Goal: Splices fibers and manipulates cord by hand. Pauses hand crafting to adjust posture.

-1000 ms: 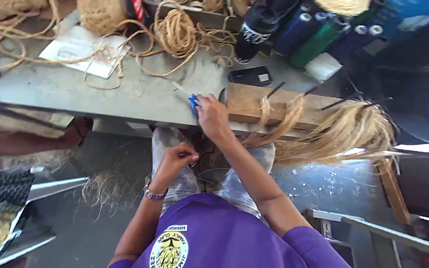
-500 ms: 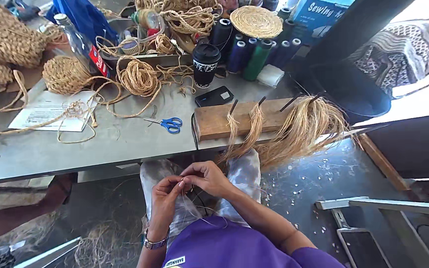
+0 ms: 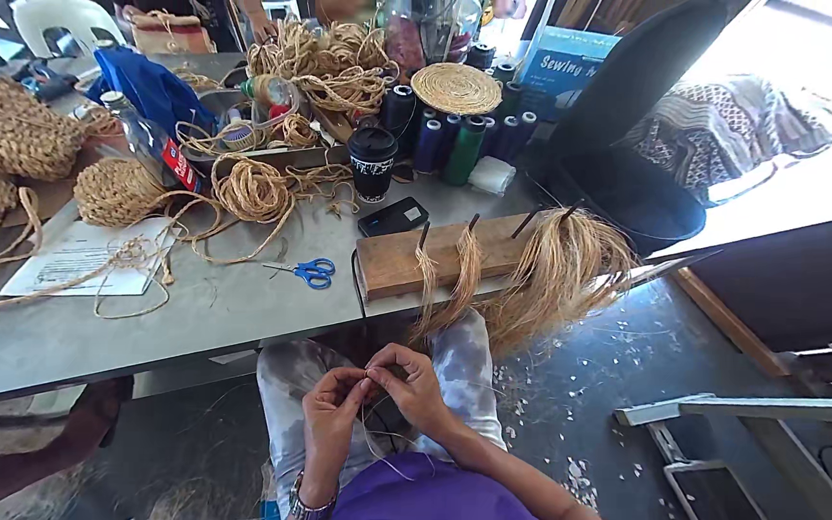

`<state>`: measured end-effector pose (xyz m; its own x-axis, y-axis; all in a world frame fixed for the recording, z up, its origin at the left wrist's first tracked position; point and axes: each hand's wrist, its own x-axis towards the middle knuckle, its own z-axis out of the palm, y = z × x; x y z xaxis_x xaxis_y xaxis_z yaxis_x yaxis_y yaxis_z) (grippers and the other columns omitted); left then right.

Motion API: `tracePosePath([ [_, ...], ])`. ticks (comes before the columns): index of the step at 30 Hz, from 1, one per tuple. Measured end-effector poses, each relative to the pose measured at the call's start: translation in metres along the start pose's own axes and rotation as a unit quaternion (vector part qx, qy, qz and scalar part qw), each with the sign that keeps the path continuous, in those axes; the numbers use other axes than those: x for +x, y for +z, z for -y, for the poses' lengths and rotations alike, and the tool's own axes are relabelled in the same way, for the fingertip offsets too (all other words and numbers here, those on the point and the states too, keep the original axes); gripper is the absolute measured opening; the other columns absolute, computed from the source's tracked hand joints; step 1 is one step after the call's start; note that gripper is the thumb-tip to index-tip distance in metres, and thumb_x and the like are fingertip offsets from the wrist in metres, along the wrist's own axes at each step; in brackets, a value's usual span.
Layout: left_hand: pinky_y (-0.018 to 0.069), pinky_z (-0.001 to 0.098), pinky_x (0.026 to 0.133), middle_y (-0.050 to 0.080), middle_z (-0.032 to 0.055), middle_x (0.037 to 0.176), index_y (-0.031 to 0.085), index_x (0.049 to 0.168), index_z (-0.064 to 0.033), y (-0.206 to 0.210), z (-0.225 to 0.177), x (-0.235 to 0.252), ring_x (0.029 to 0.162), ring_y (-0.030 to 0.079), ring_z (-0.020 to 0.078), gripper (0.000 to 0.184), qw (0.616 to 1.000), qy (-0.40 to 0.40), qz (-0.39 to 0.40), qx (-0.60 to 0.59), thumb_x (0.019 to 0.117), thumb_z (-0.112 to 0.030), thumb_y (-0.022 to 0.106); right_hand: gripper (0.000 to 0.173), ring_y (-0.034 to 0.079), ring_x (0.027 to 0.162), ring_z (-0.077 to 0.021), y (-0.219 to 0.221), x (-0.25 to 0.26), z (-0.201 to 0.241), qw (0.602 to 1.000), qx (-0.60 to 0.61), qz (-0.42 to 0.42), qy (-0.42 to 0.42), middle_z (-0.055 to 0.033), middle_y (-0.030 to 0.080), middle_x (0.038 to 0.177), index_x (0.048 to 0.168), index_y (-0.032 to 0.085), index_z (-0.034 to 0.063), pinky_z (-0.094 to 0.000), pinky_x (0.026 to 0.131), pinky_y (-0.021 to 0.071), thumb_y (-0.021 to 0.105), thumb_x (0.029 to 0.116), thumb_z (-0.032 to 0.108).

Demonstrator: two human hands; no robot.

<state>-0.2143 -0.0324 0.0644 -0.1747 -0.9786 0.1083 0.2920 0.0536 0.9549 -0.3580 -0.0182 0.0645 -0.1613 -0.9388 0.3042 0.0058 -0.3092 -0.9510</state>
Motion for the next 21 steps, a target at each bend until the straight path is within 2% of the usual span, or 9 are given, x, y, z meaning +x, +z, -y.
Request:
tracePosePath([
  [6, 0.0620, 0.0213, 0.069, 0.075, -0.0010, 0.081, 0.072, 0.099, 0.0004, 0.005, -0.003, -0.002, 0.070, 0.072, 0.0053, 0.013, 0.996, -0.015, 0.004, 0.083, 0.0890, 0.004, 0.065, 0.007, 0.067, 0.102, -0.0103, -0.001, -0.001, -0.006, 0.998, -0.028, -0.002, -0.057, -0.0092, 0.071, 0.099, 0.090, 0.068, -0.0028, -0.0238, 0.092, 0.0551, 0.064, 0.0928, 0.002],
  [11, 0.0606, 0.0212, 0.061, 0.073, 0.0008, 0.087, 0.073, 0.094, -0.0012, 0.003, 0.002, 0.000, 0.067, 0.069, 0.0065, 0.010, 0.995, -0.012, 0.008, 0.097, 0.0921, -0.002, 0.063, 0.008, 0.067, 0.101, -0.0095, -0.005, -0.001, -0.006, 0.998, -0.043, -0.006, -0.038, -0.0091, 0.071, 0.099, 0.090, 0.069, -0.0031, -0.0218, 0.091, 0.0551, 0.066, 0.0931, 0.003],
  [17, 0.0619, 0.0226, 0.057, 0.074, 0.0002, 0.080, 0.067, 0.098, -0.0009, 0.011, -0.001, -0.001, 0.066, 0.072, 0.0074, 0.011, 0.996, -0.039, -0.019, 0.080, 0.0965, 0.003, 0.056, 0.007, 0.066, 0.104, -0.0097, -0.010, -0.001, -0.004, 0.998, -0.056, 0.010, -0.033, -0.0092, 0.071, 0.101, 0.087, 0.070, -0.0026, -0.0210, 0.093, 0.0532, 0.068, 0.0909, 0.003],
  [19, 0.0610, 0.0213, 0.056, 0.073, -0.0016, 0.078, 0.066, 0.097, -0.0009, 0.013, 0.001, -0.001, 0.063, 0.071, 0.0058, 0.012, 0.996, -0.034, -0.016, 0.083, 0.0964, 0.004, 0.055, 0.008, 0.064, 0.107, -0.0086, -0.013, -0.001, -0.003, 0.999, -0.019, 0.025, -0.012, -0.0088, 0.070, 0.105, 0.086, 0.069, -0.0023, -0.0209, 0.094, 0.0526, 0.067, 0.0916, 0.003],
  [21, 0.0607, 0.0201, 0.057, 0.072, -0.0031, 0.077, 0.066, 0.097, -0.0012, 0.016, 0.001, -0.002, 0.062, 0.070, 0.0043, 0.011, 0.996, -0.026, -0.006, 0.084, 0.0961, 0.003, 0.057, 0.010, 0.063, 0.107, -0.0060, -0.016, -0.001, -0.003, 0.995, 0.078, 0.047, 0.044, -0.0056, 0.068, 0.111, 0.086, 0.068, 0.0004, -0.0213, 0.091, 0.0534, 0.063, 0.0943, 0.004],
])
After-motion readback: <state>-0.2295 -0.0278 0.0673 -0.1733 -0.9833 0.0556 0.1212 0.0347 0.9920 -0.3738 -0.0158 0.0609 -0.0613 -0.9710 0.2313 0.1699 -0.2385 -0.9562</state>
